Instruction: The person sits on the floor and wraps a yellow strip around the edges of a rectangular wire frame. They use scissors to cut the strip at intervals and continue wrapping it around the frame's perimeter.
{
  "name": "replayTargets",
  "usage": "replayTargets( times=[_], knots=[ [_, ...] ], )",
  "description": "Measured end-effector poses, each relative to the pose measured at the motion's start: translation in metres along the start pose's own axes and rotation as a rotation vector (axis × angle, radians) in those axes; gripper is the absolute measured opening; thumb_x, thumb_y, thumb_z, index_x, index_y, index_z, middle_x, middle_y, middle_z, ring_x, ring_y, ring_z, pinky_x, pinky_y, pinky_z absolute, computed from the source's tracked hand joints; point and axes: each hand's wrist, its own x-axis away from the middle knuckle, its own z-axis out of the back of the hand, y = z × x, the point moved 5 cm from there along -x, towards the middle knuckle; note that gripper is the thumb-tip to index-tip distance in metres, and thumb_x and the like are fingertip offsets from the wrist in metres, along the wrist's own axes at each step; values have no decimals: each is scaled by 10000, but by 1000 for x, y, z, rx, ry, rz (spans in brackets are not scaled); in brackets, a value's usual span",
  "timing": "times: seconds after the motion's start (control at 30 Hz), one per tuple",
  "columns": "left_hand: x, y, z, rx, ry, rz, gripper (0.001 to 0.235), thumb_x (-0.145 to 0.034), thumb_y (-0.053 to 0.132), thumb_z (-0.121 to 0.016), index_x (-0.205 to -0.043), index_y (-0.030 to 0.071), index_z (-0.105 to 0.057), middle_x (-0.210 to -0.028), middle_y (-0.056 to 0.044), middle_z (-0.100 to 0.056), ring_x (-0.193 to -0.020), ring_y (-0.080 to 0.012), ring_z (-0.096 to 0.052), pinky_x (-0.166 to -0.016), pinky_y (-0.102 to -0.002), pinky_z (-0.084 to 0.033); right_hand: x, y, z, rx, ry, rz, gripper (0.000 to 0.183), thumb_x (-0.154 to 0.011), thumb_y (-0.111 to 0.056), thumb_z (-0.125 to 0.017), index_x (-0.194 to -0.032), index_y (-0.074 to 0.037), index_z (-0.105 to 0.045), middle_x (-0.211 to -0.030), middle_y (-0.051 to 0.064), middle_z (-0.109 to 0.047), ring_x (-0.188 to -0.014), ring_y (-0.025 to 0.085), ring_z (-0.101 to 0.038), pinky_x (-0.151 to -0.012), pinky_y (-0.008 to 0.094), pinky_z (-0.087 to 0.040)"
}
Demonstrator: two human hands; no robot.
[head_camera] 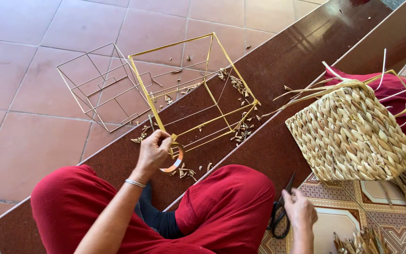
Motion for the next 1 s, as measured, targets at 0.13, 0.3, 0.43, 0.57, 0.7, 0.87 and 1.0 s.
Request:
replayTargets(
  times=[0.13, 0.3, 0.43, 0.57, 0.7, 0.87, 1.0],
  knots=[
    [-13, 31, 41, -198, -24, -151, 108, -878, 100, -714, -877, 2, -671, -686, -96, -674, -612, -148, -622, -561, -323, -522, -14, -100, 71, -244, 290, 355, 327, -933, -381, -747, -1174, -161, -775, -894, 91, -796, -710, 220, -750, -669, 358, -584],
    [-40, 79, 81, -409, -150, -326, 109, -805, 114, -700, -828, 13, -666, -691, -149, -679, -603, -241, -689, -604, -363, -549, -8, -242, 137, -441, 363, 821, 232, -976, -238, -744, -1117, -54, -756, -931, 122, -767, -784, 231, -746, -681, 344, -607],
    [-59, 123, 104, -549, -261, -460, 91, -767, 132, -682, -765, 44, -658, -665, -135, -672, -592, -283, -669, -600, -385, -544, 9, -336, 178, -349, 508, 1097, 295, -921, -176, -791, -1178, -45, -727, -1098, 147, -742, -1030, 287, -687, -904, 417, -579],
    [-63, 154, 105, -745, -352, -560, 89, -736, 101, -613, -671, 53, -575, -625, -126, -617, -562, -338, -601, -566, -441, -499, 28, -416, 213, -267, 581, 1337, 553, -864, -190, -772, -1373, -34, -622, -1397, 175, -608, -1309, 362, -523, -1136, 453, -432],
    [-65, 162, 99, -838, -420, -678, 108, -730, 104, -598, -670, 52, -526, -647, -121, -571, -558, -360, -567, -546, -473, -473, 31, -460, 222, -151, 704, 1500, 350, -913, -314, -703, -1211, -131, -713, -1279, 105, -693, -1240, 328, -588, -1095, 479, -404],
    [-81, 148, 106, -1013, -420, -676, 49, -750, 103, -595, -745, 65, -564, -759, -88, -613, -549, -291, -600, -525, -433, -517, -1, -469, 168, -63, 90, 1382, 355, -1038, -399, -596, -889, -117, -751, -787, 29, -741, -711, 168, -693, -740, 362, -583],
    [-92, 154, 120, -1040, -305, -703, 59, -767, 104, -609, -769, 51, -635, -1178, -175, -647, -575, -226, -668, -513, -387, -566, 3, -458, 155, -549, 96, 1390, 353, -1095, -337, -598, -862, -90, -694, -735, 20, -681, -636, 97, -631, -567, 281, -540]
  ],
)
